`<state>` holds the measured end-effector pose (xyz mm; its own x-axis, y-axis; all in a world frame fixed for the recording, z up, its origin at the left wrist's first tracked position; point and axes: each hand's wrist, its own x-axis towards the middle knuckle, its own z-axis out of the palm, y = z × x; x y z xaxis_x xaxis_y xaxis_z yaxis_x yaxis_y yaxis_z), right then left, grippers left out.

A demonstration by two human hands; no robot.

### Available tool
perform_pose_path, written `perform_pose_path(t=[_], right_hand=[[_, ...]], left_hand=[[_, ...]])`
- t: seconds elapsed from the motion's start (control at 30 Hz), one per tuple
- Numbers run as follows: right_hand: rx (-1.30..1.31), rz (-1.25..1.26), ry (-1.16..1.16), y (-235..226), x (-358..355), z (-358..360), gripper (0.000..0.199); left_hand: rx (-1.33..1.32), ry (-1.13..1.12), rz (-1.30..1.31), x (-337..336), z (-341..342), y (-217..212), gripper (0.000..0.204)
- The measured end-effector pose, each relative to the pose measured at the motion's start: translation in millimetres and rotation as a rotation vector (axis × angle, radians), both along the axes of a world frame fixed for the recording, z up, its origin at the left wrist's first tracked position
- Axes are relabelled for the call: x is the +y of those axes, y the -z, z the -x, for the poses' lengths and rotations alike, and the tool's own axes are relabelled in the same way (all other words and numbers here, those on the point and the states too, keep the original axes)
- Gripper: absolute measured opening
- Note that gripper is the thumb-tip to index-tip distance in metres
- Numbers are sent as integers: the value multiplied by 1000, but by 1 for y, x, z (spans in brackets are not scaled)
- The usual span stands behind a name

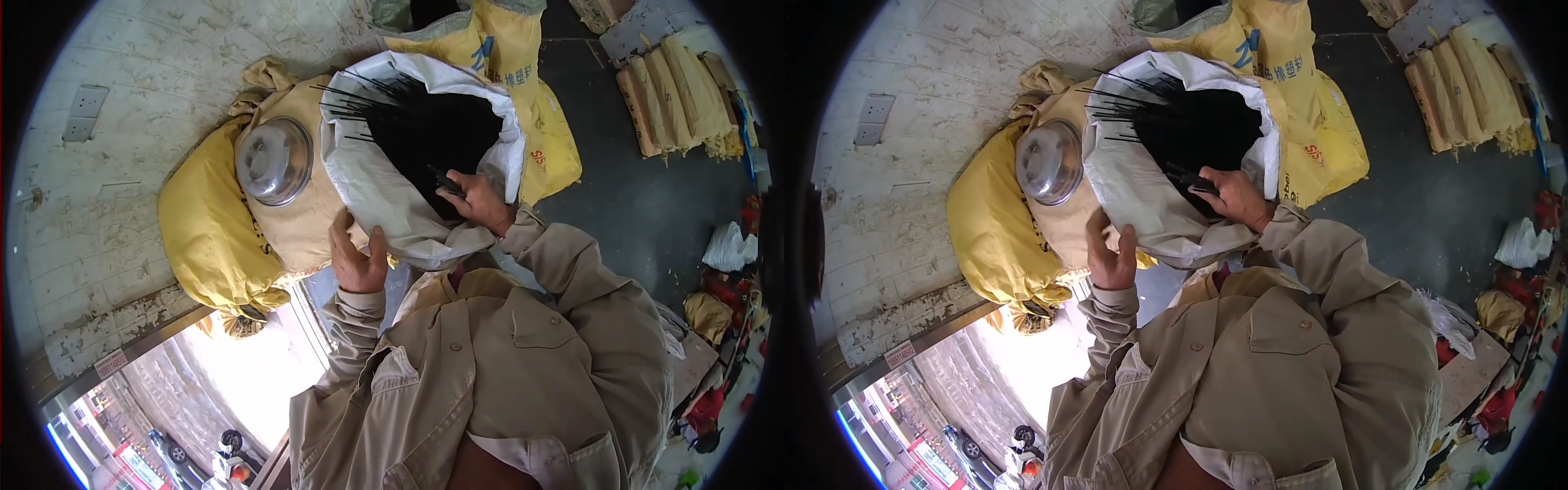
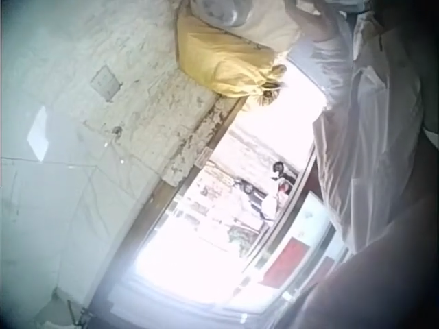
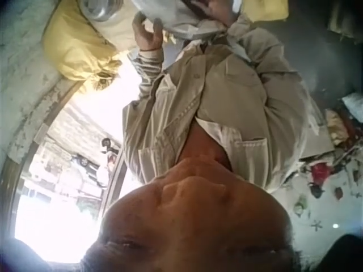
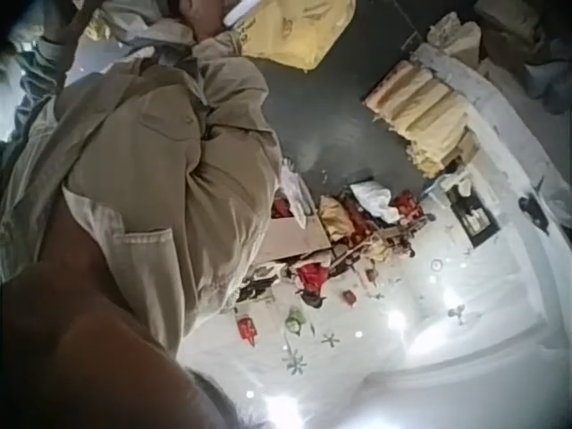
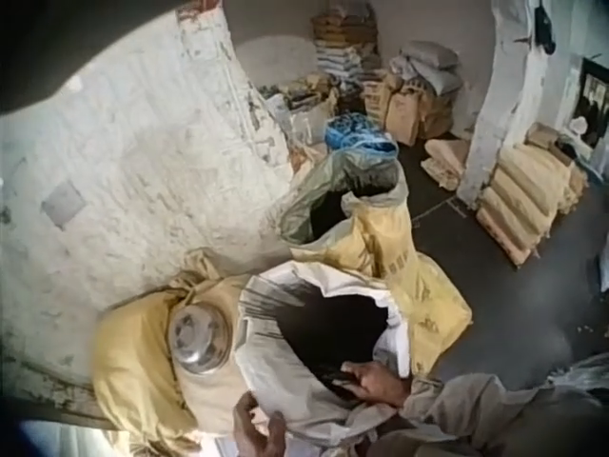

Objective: The recorder is taking bundles of black fibers from sacks and placing them on a work table in a workshop.

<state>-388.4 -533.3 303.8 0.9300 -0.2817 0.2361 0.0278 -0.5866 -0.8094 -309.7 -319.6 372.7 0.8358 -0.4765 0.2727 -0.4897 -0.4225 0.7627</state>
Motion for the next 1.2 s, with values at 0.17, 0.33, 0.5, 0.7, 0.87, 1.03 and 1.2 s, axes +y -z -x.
perform_pose_path(t=[0.17,0.33,0.5,0.7,0.87,1.03,1.2], right_hand=[[-91,-41,17,-12,5,4,20],[-318,-162,59,-117,2,-44,19],[-258,-90,-131,-238,21,-117,27],[-37,-144,-695,-289,19,-180,72],[200,-586,-285,-192,-61,-153,42],[836,332,-429,-53,-130,-101,25],[1192,1073,-396,-27,-144,-33,15]], left_hand=[[-187,53,-2,-10,-12,-33,54],[122,334,203,-30,-30,-44,66],[209,621,524,-98,-56,-57,70],[713,401,962,-96,-79,-96,27],[562,699,1139,-12,-151,-143,39],[575,700,1204,32,-189,-176,31],[663,668,1315,62,-220,-178,18]])
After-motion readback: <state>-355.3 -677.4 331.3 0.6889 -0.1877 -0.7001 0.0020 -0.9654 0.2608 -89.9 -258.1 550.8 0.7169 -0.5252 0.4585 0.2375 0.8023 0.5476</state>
